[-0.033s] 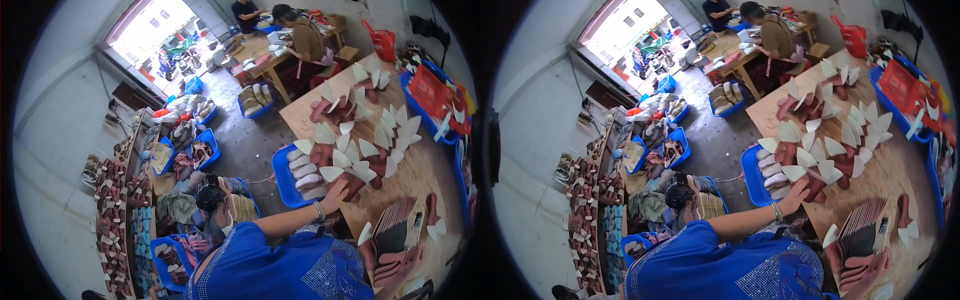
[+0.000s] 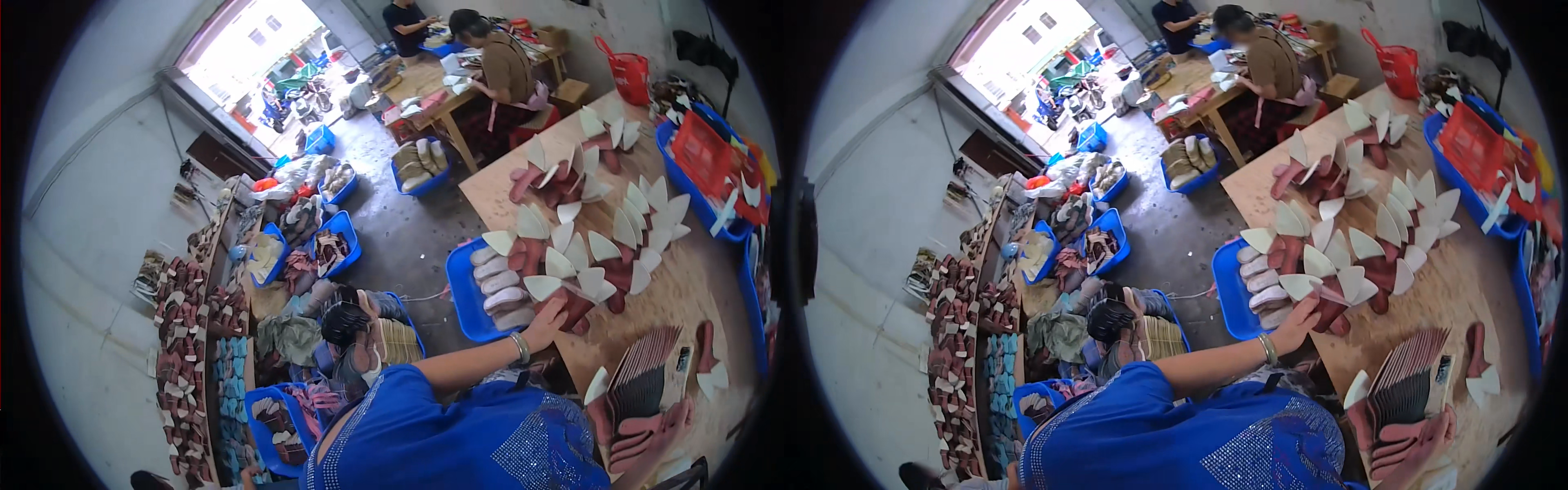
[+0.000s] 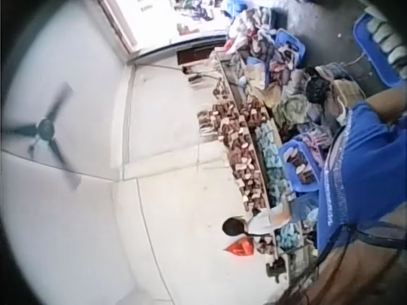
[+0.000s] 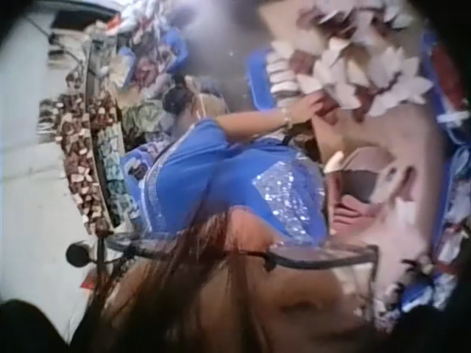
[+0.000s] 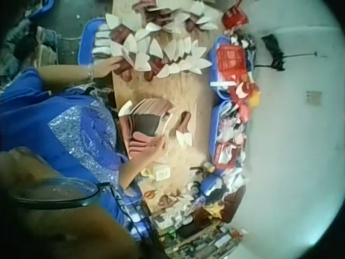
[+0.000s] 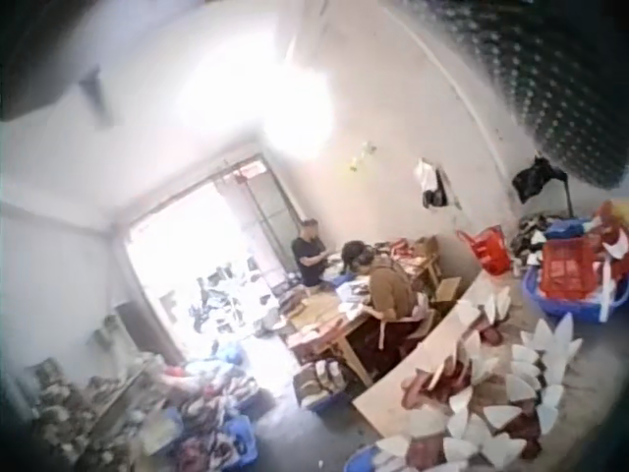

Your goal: The person applies glue to the edges of white shoe sole pieces using a brush and then presses them onto red insole components. The person handles the parts one at a time, dipping the brush into a glue container and assembling the shoe parts on a wooden workbench.

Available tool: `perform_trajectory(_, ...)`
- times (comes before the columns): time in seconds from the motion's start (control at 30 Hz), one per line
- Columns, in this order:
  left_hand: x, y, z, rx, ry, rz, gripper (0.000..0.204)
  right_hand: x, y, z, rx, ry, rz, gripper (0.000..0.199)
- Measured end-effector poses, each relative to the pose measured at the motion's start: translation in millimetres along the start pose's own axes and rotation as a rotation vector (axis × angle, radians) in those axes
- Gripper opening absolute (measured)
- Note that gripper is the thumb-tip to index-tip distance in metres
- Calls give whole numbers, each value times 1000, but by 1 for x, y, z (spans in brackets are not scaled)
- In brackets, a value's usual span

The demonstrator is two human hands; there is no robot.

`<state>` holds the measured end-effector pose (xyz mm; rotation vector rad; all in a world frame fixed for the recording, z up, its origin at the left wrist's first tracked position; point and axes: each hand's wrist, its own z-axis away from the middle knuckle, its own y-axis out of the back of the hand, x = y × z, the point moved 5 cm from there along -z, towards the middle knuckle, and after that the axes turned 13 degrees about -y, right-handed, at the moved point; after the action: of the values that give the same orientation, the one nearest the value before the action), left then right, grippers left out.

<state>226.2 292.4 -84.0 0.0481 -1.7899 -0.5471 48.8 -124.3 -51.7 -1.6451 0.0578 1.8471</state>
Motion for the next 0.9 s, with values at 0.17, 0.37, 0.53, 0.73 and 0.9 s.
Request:
perform_trajectory(0.17,-45,18,31,168,56,278,40,6,-39,-21,-57,-31,28,23)
perform_trajectory(0.37,-54,35,44,90,190,143,36,4,-46,-27,-23,-31,49,27)
perform_trajectory(0.53,-70,55,53,291,168,212,30,20,-20,-37,26,-59,-278,31)
perform_trajectory(0.73,-76,68,64,395,305,300,30,0,13,-30,25,-140,-633,19)
perform_trajectory(0.9,-55,72,82,463,254,380,36,-27,-2,-15,-87,-87,-591,18)
